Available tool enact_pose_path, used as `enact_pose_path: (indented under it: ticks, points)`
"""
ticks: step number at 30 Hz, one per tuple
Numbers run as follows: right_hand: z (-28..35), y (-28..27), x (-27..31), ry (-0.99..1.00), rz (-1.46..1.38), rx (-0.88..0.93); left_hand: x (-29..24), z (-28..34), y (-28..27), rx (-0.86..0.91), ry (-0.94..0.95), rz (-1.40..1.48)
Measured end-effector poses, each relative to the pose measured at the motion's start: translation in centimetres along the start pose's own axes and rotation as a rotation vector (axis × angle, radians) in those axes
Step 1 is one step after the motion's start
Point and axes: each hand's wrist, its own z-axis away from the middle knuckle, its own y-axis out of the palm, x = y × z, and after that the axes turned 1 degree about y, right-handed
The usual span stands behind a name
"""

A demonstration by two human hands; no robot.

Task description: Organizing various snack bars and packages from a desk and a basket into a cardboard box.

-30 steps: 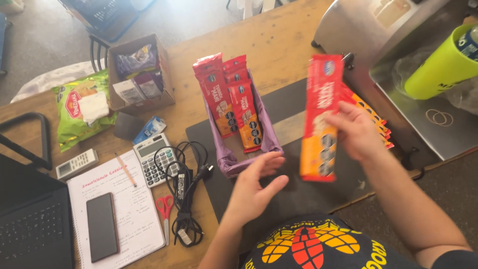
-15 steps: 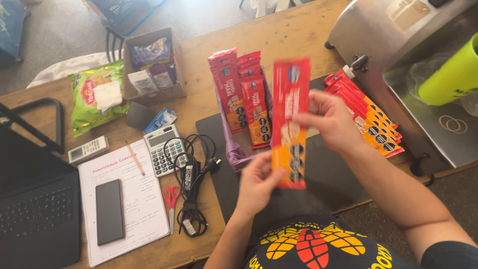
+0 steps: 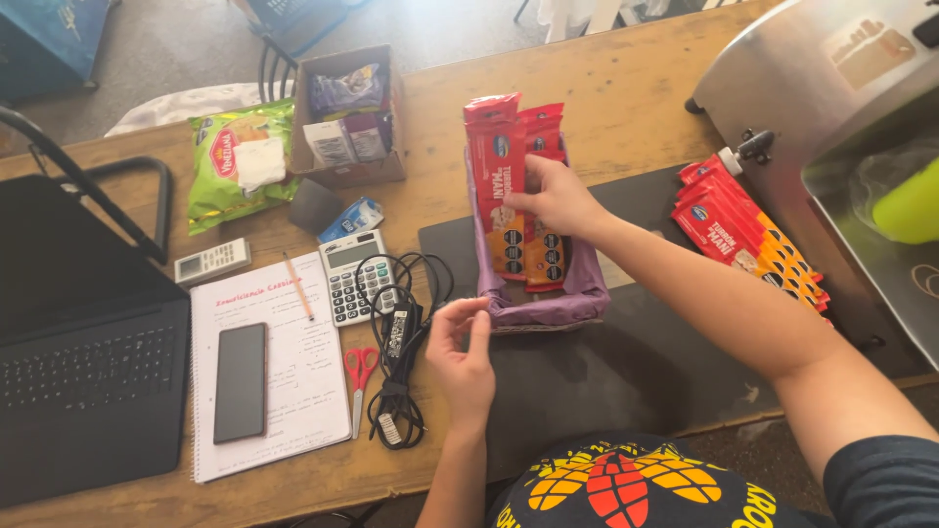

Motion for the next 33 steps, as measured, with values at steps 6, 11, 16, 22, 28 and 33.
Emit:
enact_pose_path:
  ticks: [6, 11, 16, 22, 28, 33]
  points:
    - [-1.5, 0.2, -3.4, -0.041, 0.475, -0.043, 0.3, 0.3, 0.1, 0.016, 0.015, -0.091]
    - [0.1, -0.5, -3.4, -0.095, 0.715, -0.119, 0.2, 0.1, 0.8, 0.029, 0.071, -0.111]
    - [7.6, -7.0, 1.1, -0.033, 0.199, -0.448, -0.4, 0.3, 0.4, 0.017, 0.005, -0.112]
    - [14.8, -16.1, -11.0, 0.432, 0.78, -0.545, 1.0, 1.0, -0.5, -0.015, -0.023, -0.123]
    - [19.4, -15.9, -19.7, 0.536, 1.268, -0.528, 1.5, 1.0, 0.7, -0.028, 0.059, -0.092]
    - [18.7, -14.1, -17.6, 0.633, 1.089, -0.419, 0.2, 0.5, 1.1, 0.114, -0.018, -0.099]
